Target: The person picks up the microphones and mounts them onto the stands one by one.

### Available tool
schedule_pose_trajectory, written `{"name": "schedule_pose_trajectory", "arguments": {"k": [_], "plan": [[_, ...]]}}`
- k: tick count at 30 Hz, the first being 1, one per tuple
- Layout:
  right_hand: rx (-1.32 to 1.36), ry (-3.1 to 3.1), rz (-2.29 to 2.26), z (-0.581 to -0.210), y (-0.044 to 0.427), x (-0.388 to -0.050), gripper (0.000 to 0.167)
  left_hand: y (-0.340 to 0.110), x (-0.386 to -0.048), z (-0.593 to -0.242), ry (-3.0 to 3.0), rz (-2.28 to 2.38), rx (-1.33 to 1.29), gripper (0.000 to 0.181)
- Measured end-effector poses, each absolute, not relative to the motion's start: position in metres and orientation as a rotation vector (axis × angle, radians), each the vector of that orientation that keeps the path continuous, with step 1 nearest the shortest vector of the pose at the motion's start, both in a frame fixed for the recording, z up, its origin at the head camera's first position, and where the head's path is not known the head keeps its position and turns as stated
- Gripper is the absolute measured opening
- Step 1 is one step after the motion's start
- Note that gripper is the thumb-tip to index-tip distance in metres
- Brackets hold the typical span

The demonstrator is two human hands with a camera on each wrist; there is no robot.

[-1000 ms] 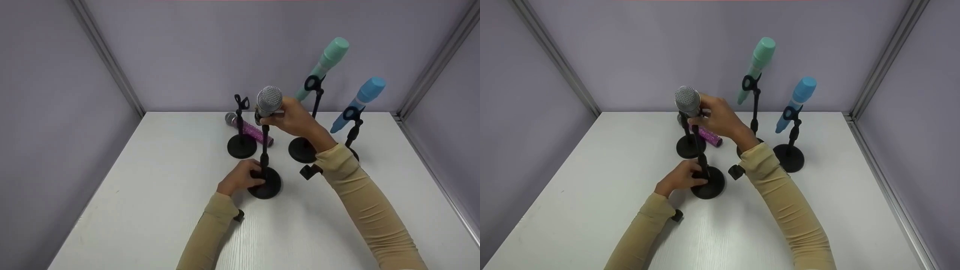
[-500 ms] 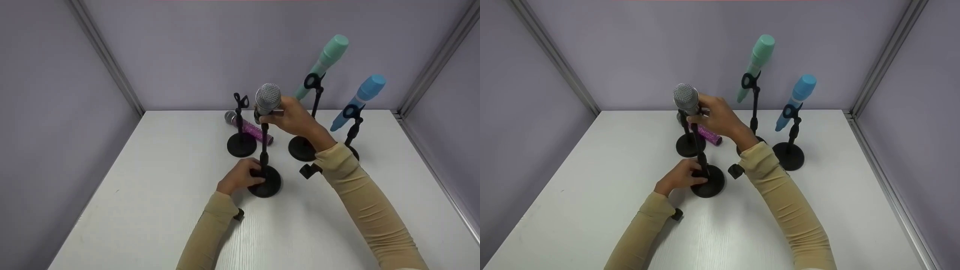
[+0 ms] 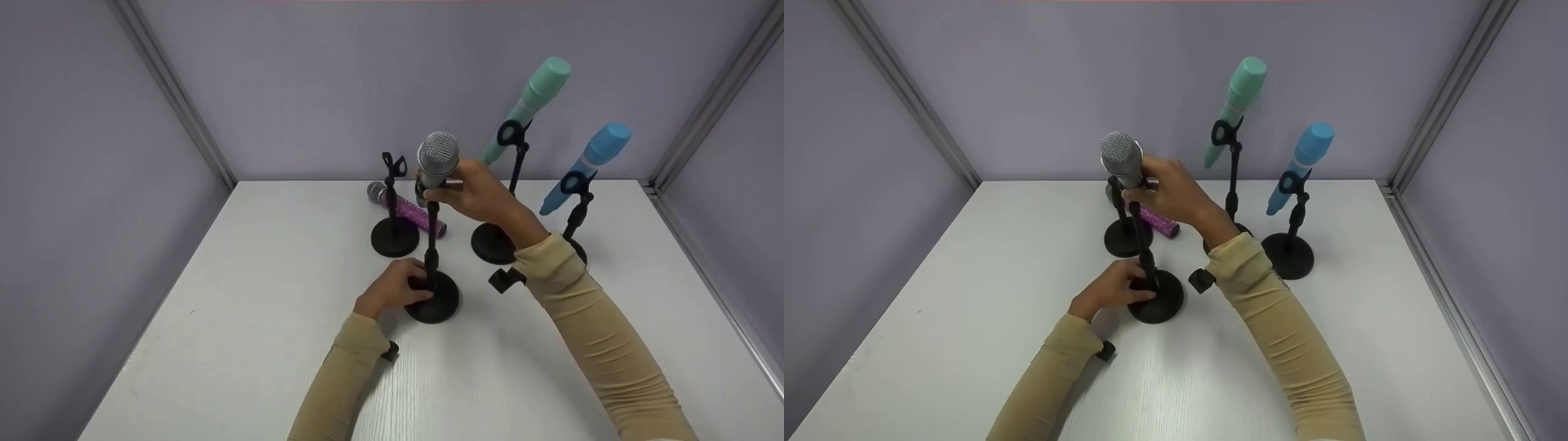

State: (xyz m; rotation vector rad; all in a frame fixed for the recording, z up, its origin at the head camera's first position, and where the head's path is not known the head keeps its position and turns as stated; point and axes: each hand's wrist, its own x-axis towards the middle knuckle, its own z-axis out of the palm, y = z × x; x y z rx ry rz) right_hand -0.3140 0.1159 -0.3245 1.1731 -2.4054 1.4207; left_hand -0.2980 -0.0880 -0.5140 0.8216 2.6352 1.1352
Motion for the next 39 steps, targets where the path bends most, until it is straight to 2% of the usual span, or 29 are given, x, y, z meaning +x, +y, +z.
{"name": "schedule_pose_trajectory", "arguments": {"k": [11, 22, 31, 39], "plan": [[1.064, -2.41, 1.441, -0.338, 0.119, -0.306, 0.045, -0.088, -0.298, -0.516, 2.642, 1.134, 0.816, 0.02], [0.531, -2.611, 1.43, -0.355, 0.135, -0.268, 0.051, -0.084, -0.298, -0.519, 2.643, 1.112, 0.854, 0.023], [0.648, -2.662, 1.445, -0.382, 0.145, -0.263, 0.046, -0.082, -0.302, -0.519, 2.644, 1.116, 0.896, 0.022], [0.71, -2.722, 1.576, -0.406, 0.138, -0.268, 0.054, -0.082, -0.303, -0.518, 2.642, 1.125, 0.916, 0.021]]}}
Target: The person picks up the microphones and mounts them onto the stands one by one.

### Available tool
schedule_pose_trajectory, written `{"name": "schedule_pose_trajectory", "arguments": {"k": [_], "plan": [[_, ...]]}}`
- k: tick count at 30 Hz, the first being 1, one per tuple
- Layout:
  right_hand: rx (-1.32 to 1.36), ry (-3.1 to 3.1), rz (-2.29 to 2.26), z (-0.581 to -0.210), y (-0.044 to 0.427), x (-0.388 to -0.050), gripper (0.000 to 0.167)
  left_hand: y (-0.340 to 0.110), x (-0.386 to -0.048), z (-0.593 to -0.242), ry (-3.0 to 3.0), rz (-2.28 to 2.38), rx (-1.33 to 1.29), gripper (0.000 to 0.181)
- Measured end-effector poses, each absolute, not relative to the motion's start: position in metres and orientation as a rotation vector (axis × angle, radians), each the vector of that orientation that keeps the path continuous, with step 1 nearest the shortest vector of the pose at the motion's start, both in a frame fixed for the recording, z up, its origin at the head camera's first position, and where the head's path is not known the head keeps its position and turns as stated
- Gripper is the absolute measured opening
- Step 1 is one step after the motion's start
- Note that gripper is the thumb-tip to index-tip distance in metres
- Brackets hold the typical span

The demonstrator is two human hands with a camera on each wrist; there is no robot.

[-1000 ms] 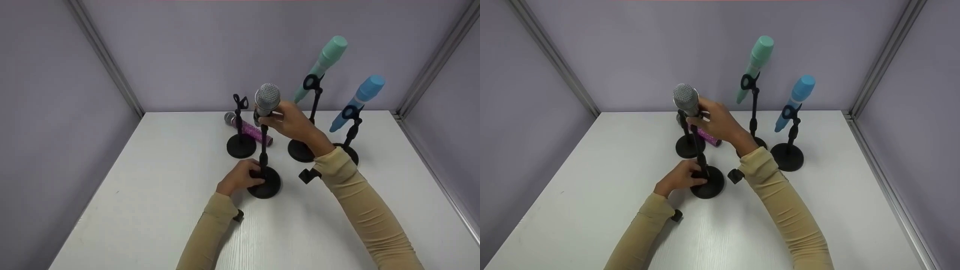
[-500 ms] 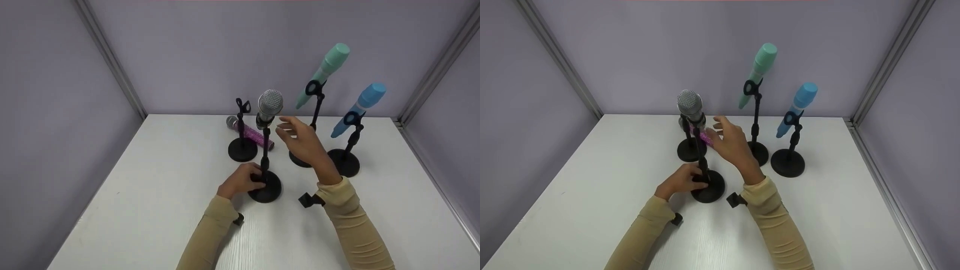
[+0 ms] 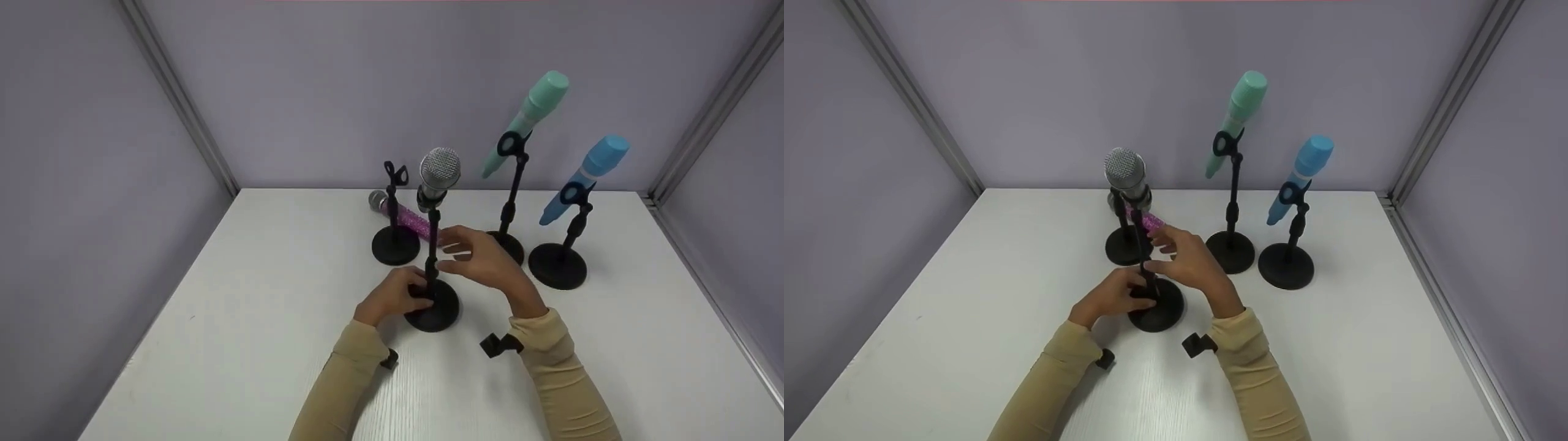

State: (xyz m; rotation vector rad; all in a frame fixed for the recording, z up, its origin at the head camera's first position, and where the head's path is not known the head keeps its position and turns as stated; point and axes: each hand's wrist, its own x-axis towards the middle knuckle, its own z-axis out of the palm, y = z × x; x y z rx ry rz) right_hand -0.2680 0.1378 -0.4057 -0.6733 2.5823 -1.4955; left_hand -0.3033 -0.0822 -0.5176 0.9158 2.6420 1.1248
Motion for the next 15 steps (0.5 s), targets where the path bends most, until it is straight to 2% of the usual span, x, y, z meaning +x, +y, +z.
{"name": "schedule_pose_trajectory", "arguments": {"k": [3, 9, 15], "plan": [[-0.65, 2.568, -1.547, -0.417, 0.131, -0.27, 0.051, -0.083, -0.303, -0.519, 2.652, 1.12, 0.942, 0.02], [-0.662, 2.538, -1.728, -0.435, 0.118, -0.272, 0.033, -0.083, -0.302, -0.519, 2.663, 1.097, 0.95, 0.018], [-0.711, 2.554, -1.779, -0.441, 0.112, -0.273, 0.027, -0.084, -0.302, -0.516, 2.663, 1.091, 0.937, 0.012]]}}
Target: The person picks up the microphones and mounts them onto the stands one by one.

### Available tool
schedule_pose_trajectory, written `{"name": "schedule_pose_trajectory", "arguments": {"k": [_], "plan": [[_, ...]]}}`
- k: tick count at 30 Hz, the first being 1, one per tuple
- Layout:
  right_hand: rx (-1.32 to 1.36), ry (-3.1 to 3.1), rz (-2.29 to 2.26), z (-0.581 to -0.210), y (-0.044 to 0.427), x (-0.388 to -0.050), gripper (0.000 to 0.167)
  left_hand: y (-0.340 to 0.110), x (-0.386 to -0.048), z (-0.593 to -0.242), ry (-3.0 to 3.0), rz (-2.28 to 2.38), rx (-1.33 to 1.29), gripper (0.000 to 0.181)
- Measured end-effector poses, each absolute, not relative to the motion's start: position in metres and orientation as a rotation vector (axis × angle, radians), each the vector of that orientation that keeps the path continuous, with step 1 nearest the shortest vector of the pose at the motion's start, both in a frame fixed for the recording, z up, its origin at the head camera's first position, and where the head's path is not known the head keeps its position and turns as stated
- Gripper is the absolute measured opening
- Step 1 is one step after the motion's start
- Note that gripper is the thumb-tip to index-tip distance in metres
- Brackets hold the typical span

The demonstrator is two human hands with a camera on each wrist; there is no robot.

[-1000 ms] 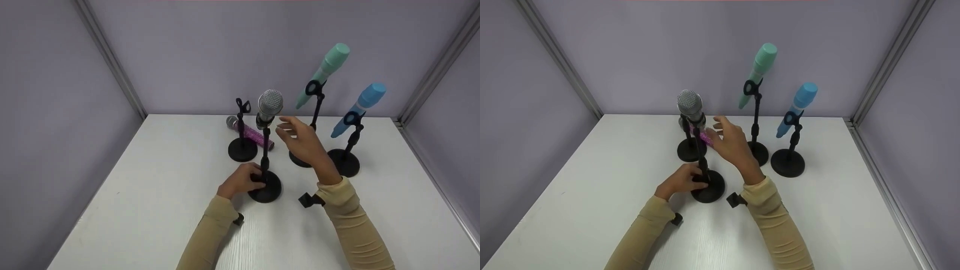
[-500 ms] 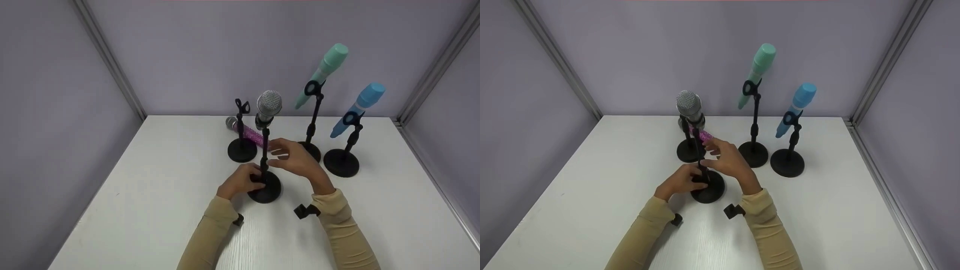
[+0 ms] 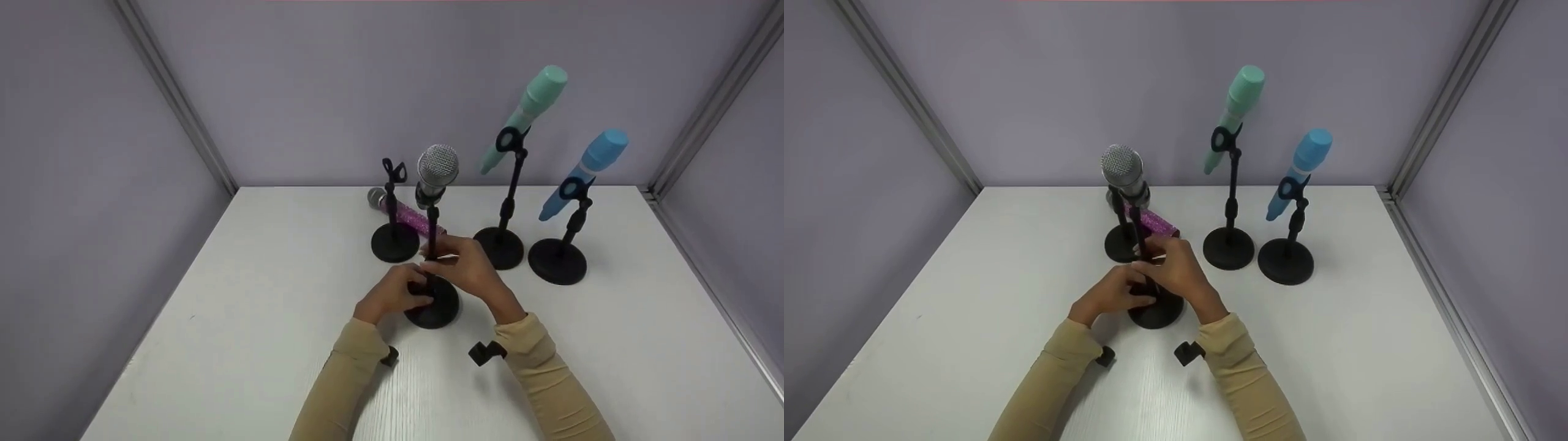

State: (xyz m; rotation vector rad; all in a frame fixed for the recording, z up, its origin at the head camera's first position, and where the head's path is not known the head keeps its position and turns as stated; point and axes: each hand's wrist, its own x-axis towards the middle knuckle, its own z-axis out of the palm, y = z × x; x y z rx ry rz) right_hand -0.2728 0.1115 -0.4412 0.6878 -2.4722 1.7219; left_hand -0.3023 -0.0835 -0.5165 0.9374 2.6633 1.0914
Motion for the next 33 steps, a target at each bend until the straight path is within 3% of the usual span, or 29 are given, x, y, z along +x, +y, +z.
{"name": "schedule_pose_trajectory", "arguments": {"k": [13, 33], "plan": [[0.649, -2.457, 1.606, -0.449, 0.11, -0.278, 0.028, -0.084, -0.305, -0.518, 2.66, 1.102, 0.922, 0.013], [0.688, -2.352, 1.667, -0.459, 0.111, -0.281, 0.017, -0.084, -0.305, -0.52, 2.661, 1.071, 0.975, 0.012]]}}
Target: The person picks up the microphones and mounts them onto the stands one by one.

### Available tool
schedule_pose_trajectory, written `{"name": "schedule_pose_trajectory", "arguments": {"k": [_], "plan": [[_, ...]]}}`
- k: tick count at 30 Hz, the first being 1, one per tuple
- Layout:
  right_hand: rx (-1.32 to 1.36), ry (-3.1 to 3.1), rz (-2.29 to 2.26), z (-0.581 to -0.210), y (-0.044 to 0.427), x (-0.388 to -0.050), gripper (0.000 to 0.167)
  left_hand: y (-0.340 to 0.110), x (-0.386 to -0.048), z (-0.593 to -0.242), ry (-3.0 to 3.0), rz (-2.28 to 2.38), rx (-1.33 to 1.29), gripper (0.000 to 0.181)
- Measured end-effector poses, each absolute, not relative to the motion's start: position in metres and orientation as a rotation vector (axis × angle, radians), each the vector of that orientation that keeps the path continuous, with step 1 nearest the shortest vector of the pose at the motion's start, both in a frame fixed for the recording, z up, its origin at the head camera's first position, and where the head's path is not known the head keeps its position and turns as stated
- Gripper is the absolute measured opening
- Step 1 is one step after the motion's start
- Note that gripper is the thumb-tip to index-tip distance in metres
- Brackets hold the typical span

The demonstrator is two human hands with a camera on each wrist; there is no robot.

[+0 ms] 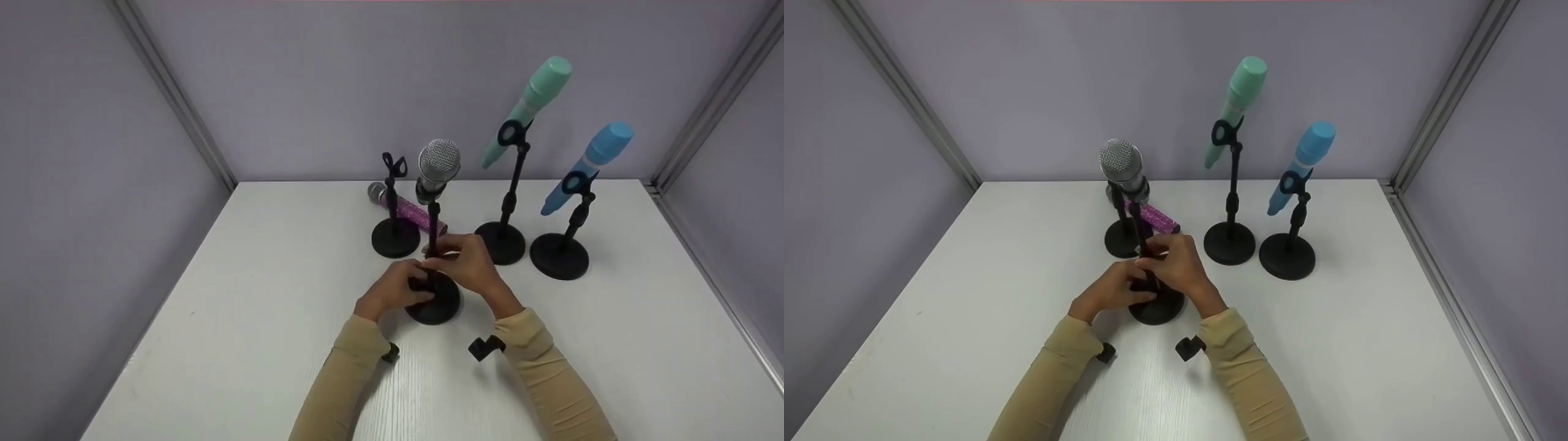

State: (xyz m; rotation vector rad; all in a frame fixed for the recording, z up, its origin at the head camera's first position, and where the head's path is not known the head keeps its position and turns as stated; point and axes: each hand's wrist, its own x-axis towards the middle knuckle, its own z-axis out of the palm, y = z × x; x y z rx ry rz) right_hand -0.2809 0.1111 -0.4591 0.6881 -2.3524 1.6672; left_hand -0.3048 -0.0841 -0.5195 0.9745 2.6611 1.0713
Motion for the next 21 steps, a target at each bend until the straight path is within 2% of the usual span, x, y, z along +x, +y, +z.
{"name": "schedule_pose_trajectory", "arguments": {"k": [15, 21], "plan": [[0.822, -2.494, 1.829, -0.4573, 0.1169, -0.2831, 0.022, -0.0826, -0.304, -0.5208, 2.63, 1.128, 0.941, 0.013], [0.704, -2.424, 1.647, -0.4573, 0.1087, -0.2799, 0.037, -0.0832, -0.3011, -0.5173, 2.648, 1.098, 0.903, 0.011]]}}
